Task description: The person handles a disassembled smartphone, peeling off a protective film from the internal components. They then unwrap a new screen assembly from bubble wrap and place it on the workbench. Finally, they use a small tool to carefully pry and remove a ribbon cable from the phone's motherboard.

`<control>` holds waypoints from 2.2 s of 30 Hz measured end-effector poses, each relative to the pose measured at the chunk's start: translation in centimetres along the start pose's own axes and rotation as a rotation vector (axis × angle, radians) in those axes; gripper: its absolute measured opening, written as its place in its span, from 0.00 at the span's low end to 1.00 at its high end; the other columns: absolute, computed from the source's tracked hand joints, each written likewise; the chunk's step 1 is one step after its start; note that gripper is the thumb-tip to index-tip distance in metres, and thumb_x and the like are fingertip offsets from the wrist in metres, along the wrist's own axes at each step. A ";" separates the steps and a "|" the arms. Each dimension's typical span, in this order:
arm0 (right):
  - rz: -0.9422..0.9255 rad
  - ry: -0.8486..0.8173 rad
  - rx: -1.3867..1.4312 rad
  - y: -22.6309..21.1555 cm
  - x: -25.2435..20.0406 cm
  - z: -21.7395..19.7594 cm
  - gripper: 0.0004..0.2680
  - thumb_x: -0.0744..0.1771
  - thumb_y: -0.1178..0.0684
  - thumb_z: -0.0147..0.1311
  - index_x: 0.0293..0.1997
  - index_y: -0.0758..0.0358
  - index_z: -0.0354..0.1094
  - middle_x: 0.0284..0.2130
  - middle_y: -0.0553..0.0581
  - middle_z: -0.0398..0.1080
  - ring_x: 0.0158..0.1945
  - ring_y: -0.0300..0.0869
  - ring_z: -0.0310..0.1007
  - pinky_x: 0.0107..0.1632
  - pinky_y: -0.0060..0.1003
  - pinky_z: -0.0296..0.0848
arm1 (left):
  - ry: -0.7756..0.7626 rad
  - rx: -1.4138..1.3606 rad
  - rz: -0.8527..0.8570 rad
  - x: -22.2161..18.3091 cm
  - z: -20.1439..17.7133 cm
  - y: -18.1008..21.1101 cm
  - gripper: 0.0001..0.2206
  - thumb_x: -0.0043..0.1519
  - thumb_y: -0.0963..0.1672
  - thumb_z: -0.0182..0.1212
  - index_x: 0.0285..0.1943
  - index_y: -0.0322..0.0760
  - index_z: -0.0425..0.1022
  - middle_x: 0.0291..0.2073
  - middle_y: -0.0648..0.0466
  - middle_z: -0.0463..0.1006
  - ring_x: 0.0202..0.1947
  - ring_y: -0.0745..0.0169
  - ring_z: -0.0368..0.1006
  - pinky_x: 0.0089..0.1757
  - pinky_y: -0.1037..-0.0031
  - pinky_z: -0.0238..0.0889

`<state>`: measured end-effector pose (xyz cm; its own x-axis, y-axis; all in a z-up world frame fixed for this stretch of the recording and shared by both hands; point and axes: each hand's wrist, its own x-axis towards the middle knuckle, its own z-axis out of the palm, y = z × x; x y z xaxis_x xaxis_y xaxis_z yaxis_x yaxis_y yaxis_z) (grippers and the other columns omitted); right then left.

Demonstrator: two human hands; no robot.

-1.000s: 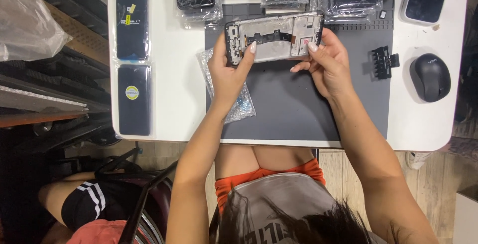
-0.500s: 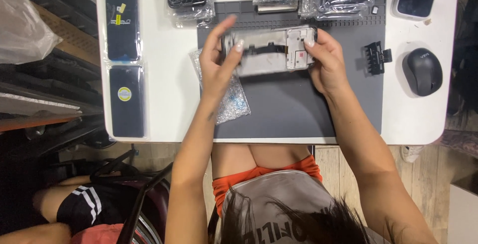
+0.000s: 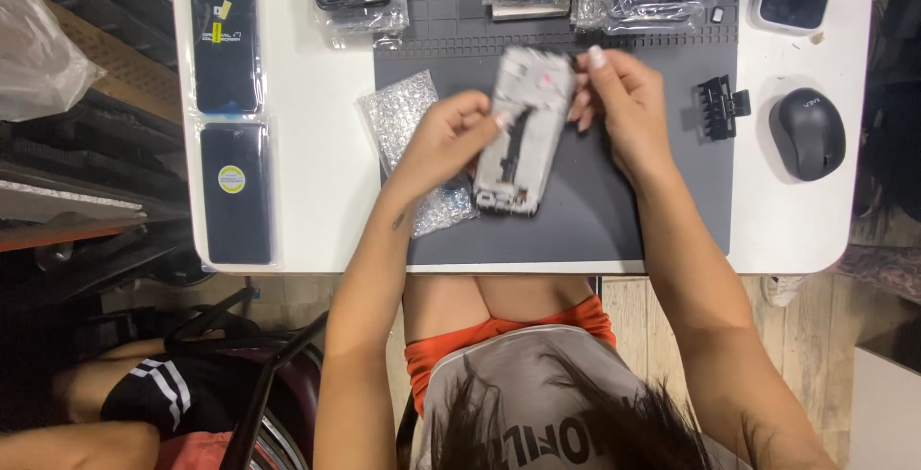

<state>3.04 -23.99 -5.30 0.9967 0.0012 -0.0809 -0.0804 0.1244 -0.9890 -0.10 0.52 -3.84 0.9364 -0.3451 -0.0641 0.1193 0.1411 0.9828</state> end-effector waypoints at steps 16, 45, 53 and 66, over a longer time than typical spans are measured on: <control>-0.256 -0.122 -0.992 -1.4 0.0 -2.0 0.11 0.63 0.61 0.76 0.42 0.68 0.75 0.34 0.57 0.65 0.34 0.52 0.70 0.37 0.43 0.71 | 0.277 -0.094 -0.118 -0.2 0.3 2.5 0.20 0.68 0.46 0.63 0.56 0.23 0.63 0.32 0.44 0.81 0.30 0.59 0.84 0.32 0.75 0.84; -0.141 -0.284 -0.574 -2.0 -1.5 0.4 0.07 0.74 0.53 0.60 0.42 0.63 0.69 0.34 0.51 0.76 0.39 0.32 0.73 0.44 0.27 0.71 | 0.424 1.172 0.191 0.8 -1.3 -2.4 0.22 0.74 0.49 0.56 0.73 0.33 0.66 0.72 0.36 0.66 0.74 0.35 0.58 0.72 0.45 0.42; -0.059 -0.454 -0.842 -2.3 -1.5 0.9 0.13 0.77 0.45 0.41 0.37 0.59 0.57 0.23 0.49 0.64 0.29 0.42 0.61 0.37 0.40 0.58 | 0.192 1.116 0.243 0.8 -0.3 -1.5 0.17 0.72 0.46 0.63 0.68 0.38 0.74 0.73 0.39 0.64 0.74 0.39 0.59 0.73 0.48 0.44; -0.544 -0.370 -0.743 -2.6 -2.1 0.7 0.03 0.73 0.66 0.64 0.45 0.70 0.75 0.40 0.61 0.76 0.41 0.46 0.73 0.43 0.37 0.74 | 0.002 1.120 0.338 1.1 -0.3 -1.8 0.23 0.69 0.44 0.75 0.72 0.40 0.72 0.78 0.41 0.52 0.78 0.35 0.54 0.74 0.45 0.45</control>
<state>1.20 -23.60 -2.51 0.8295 0.4537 0.3257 0.5295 -0.4534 -0.7169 0.79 0.14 -5.70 0.8655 -0.4447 0.2307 -0.4926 -0.6715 0.5536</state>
